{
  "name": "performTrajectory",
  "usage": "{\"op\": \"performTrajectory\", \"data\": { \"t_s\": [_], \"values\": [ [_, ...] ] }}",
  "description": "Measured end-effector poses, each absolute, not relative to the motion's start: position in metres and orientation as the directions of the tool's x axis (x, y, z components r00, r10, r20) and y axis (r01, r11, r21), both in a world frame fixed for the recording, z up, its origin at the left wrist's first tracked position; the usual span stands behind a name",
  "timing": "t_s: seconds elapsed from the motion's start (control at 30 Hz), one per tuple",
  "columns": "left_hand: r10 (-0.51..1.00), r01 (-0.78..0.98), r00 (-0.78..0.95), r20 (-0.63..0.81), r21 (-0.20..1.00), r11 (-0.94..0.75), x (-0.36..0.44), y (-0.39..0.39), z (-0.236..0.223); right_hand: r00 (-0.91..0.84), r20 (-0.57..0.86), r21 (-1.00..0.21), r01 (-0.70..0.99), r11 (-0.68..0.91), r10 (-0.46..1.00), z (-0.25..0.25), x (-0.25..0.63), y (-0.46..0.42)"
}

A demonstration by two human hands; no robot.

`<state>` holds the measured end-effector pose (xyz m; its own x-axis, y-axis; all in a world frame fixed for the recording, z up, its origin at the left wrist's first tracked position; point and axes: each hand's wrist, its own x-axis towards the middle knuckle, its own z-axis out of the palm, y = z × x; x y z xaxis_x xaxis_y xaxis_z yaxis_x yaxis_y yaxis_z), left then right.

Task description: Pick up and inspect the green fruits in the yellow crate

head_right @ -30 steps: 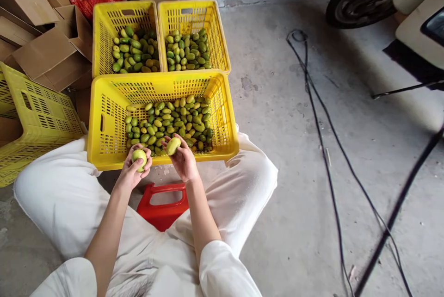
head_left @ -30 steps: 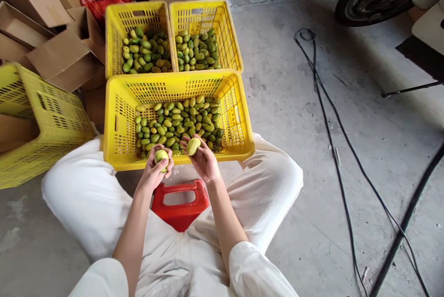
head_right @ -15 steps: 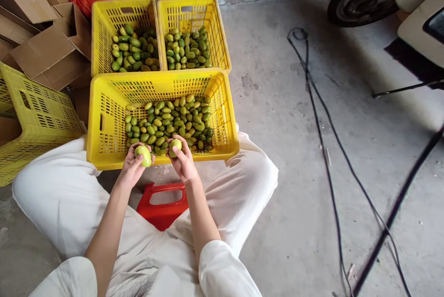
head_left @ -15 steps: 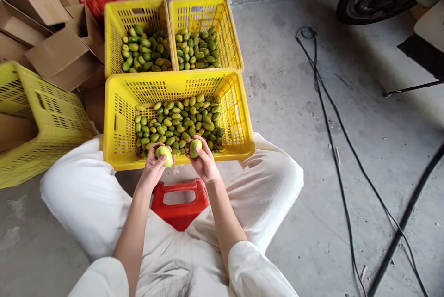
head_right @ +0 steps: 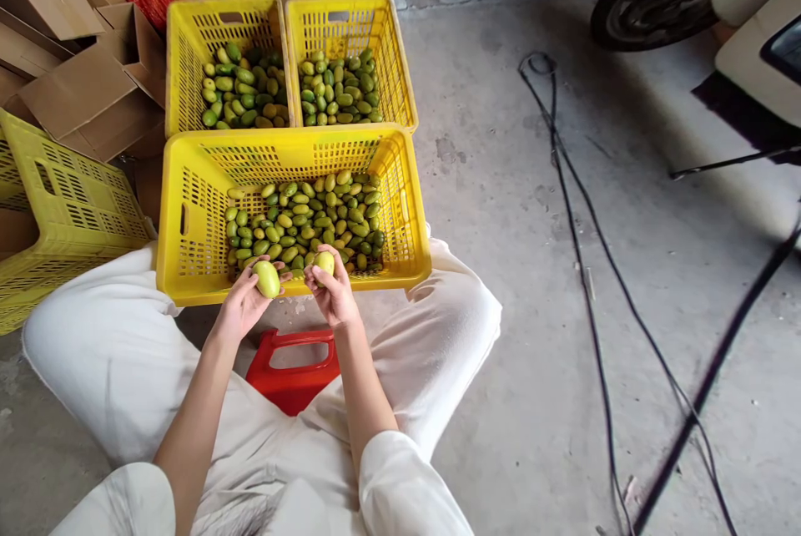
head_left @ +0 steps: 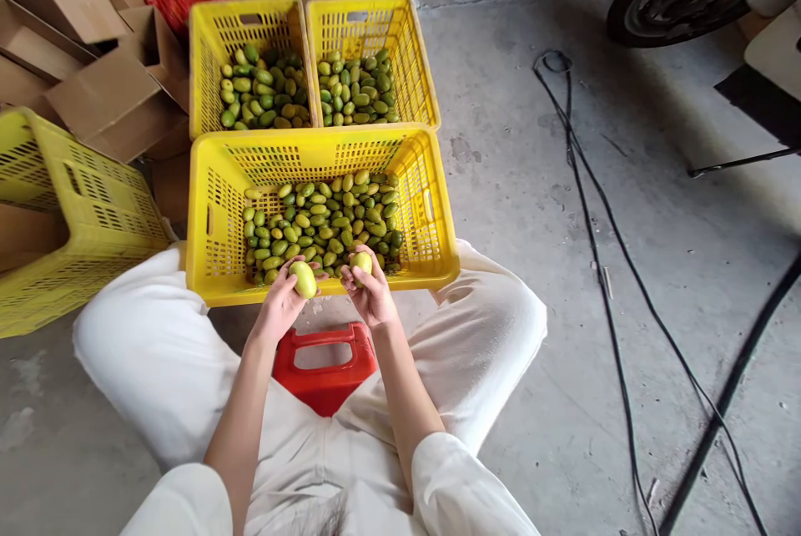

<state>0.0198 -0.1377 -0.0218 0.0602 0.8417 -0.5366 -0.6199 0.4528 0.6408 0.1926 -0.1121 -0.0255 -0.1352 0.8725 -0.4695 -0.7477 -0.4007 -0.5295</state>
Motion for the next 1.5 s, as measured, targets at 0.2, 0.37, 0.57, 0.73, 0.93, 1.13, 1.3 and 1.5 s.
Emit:
{"op": "performTrajectory", "data": {
  "t_s": [0.2,0.37,0.57,0.73,0.93,1.13,1.3,1.5],
  "values": [
    [0.893,-0.574,0.102,-0.437,0.708,0.412,0.022,-0.14,-0.023,-0.301,-0.467,-0.508,-0.678,-0.531,0.831,-0.025,0.192,-0.112],
    [0.894,-0.587,0.054,-0.445,0.71,0.389,0.018,-0.138,-0.026,-0.348,-0.445,-0.442,-0.716,-0.54,0.825,-0.026,0.191,-0.11],
    [0.861,-0.649,0.033,-0.508,0.645,0.405,0.015,-0.137,-0.032,-0.31,-0.423,-0.502,-0.701,-0.506,0.851,-0.032,0.191,-0.113],
    [0.884,-0.578,-0.015,-0.467,0.726,0.374,0.016,-0.137,-0.038,-0.22,-0.482,-0.499,-0.727,-0.472,0.848,-0.038,0.19,-0.115],
    [0.893,-0.553,-0.1,-0.439,0.771,0.317,0.015,-0.137,-0.044,-0.188,-0.469,-0.53,-0.722,-0.445,0.863,-0.039,0.188,-0.114],
    [0.863,-0.647,-0.131,-0.487,0.702,0.298,0.014,-0.135,-0.042,-0.145,-0.492,-0.499,-0.761,-0.415,0.858,-0.038,0.191,-0.111],
    [0.85,-0.654,-0.106,-0.516,0.68,0.331,0.016,-0.134,-0.037,-0.091,-0.507,-0.564,-0.716,-0.41,0.857,-0.037,0.19,-0.111],
    [0.853,-0.704,-0.074,-0.517,0.633,0.323,0.019,-0.135,-0.035,-0.164,-0.511,-0.448,-0.787,-0.424,0.844,-0.034,0.189,-0.108]
  ]
}}
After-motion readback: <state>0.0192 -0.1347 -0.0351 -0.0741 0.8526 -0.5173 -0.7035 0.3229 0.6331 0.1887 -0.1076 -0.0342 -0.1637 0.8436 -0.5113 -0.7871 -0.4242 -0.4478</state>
